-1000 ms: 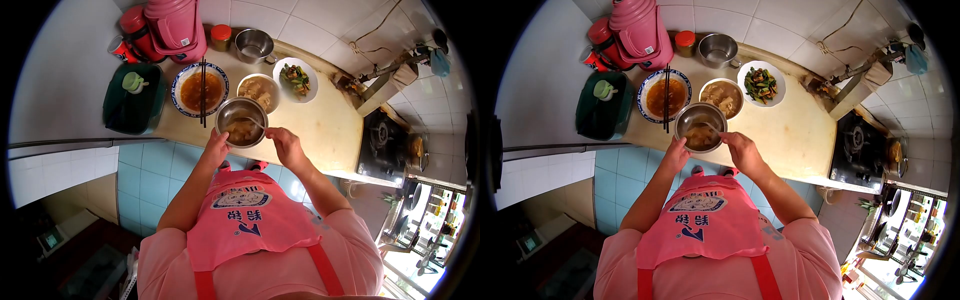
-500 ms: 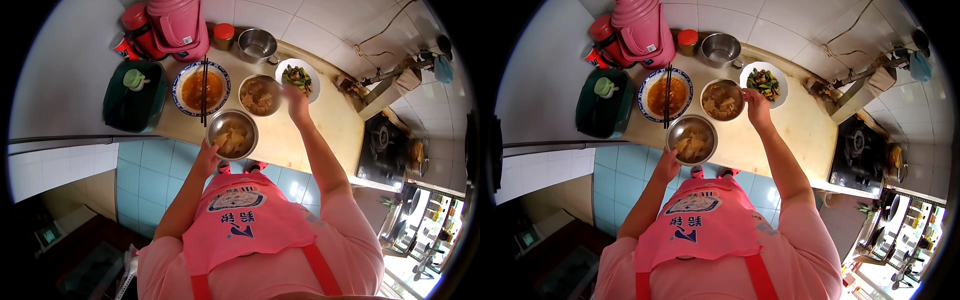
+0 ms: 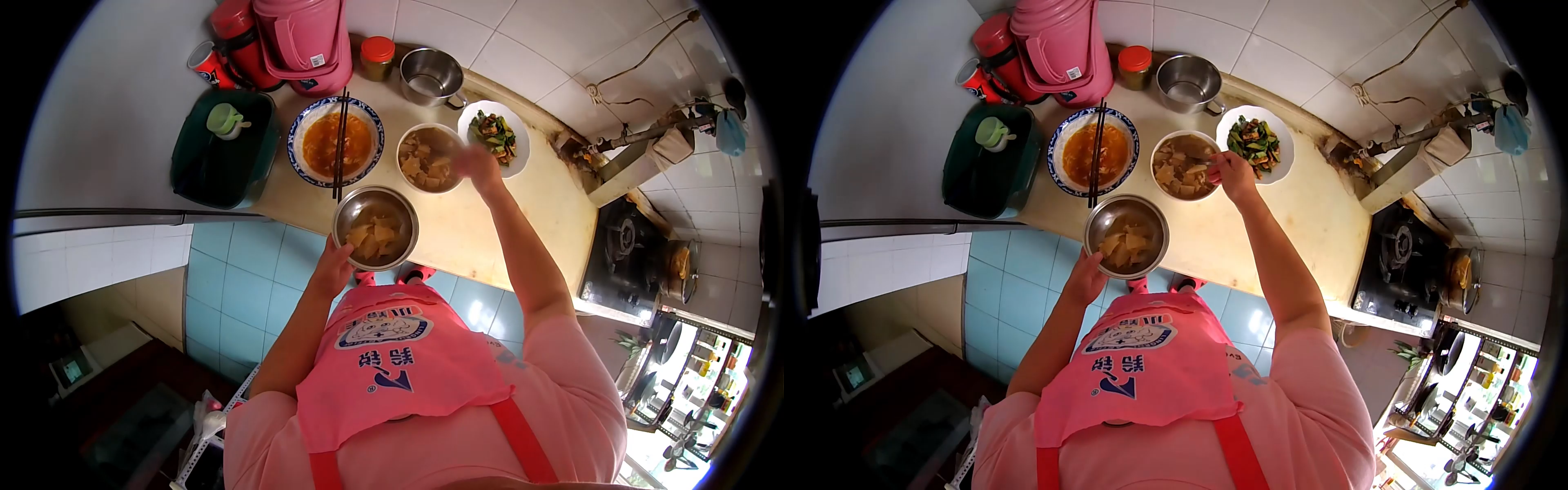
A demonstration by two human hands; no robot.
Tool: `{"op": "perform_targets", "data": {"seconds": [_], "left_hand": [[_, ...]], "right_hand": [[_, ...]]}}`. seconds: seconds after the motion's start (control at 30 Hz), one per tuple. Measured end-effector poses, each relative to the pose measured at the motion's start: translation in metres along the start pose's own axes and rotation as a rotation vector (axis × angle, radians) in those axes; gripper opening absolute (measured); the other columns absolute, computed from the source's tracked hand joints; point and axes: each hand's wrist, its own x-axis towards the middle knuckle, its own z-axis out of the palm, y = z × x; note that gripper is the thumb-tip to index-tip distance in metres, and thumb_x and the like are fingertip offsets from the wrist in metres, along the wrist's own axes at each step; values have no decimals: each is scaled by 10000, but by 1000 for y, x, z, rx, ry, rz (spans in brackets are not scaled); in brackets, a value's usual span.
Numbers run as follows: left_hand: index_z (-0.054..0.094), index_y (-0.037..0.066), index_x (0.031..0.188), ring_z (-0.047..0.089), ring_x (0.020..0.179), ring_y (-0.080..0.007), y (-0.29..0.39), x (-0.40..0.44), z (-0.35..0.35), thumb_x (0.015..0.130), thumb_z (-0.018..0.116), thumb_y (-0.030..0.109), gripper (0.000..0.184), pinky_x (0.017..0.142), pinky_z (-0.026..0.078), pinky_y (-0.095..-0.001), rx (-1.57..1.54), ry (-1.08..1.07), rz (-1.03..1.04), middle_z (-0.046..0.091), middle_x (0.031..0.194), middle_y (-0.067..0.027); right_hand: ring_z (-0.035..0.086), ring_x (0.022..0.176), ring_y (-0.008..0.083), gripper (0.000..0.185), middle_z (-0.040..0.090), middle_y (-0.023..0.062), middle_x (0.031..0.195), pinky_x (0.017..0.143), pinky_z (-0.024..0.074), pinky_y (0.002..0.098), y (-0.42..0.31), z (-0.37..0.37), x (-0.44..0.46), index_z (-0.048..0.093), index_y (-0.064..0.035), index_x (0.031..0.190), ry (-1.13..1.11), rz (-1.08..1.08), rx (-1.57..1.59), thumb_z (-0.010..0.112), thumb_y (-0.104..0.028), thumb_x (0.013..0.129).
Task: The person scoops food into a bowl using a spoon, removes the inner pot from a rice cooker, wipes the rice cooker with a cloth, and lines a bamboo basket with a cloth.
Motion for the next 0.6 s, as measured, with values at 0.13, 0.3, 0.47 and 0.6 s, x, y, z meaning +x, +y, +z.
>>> {"op": "perform_targets", "data": {"seconds": [0.13,0.3,0.47,0.6], "left_hand": [[264,117,1431,394,1320,-258,1,-1,-2,909,566,185,607,1071,366,-435,47,-24,1,381,1421,-111],[223,109,1461,363,1348,-258,0,0,-5,933,542,221,627,1091,339,-434,90,-62,12,345,1458,-116],[221,103,1459,364,1346,-257,1,0,-5,927,559,230,644,1093,337,-435,95,-71,-11,343,1457,-114],[227,102,1454,368,1343,-259,0,-1,-8,923,566,232,642,1089,344,-436,95,-53,-8,347,1454,-114]], "right_hand": [[621,625,145,275,651,99,758,582,527,268,5,-9,6,608,29,1014,5,130,59,433,-184,1001],[627,618,150,272,654,107,760,589,534,270,6,-5,11,608,31,1013,-38,20,-13,444,-185,996],[631,611,155,284,661,117,771,586,539,278,14,-1,24,610,36,1009,-106,-54,-362,441,-192,998],[628,608,164,297,660,127,775,580,542,282,30,-12,36,607,40,1010,-117,-58,-431,428,-196,1000]]}}
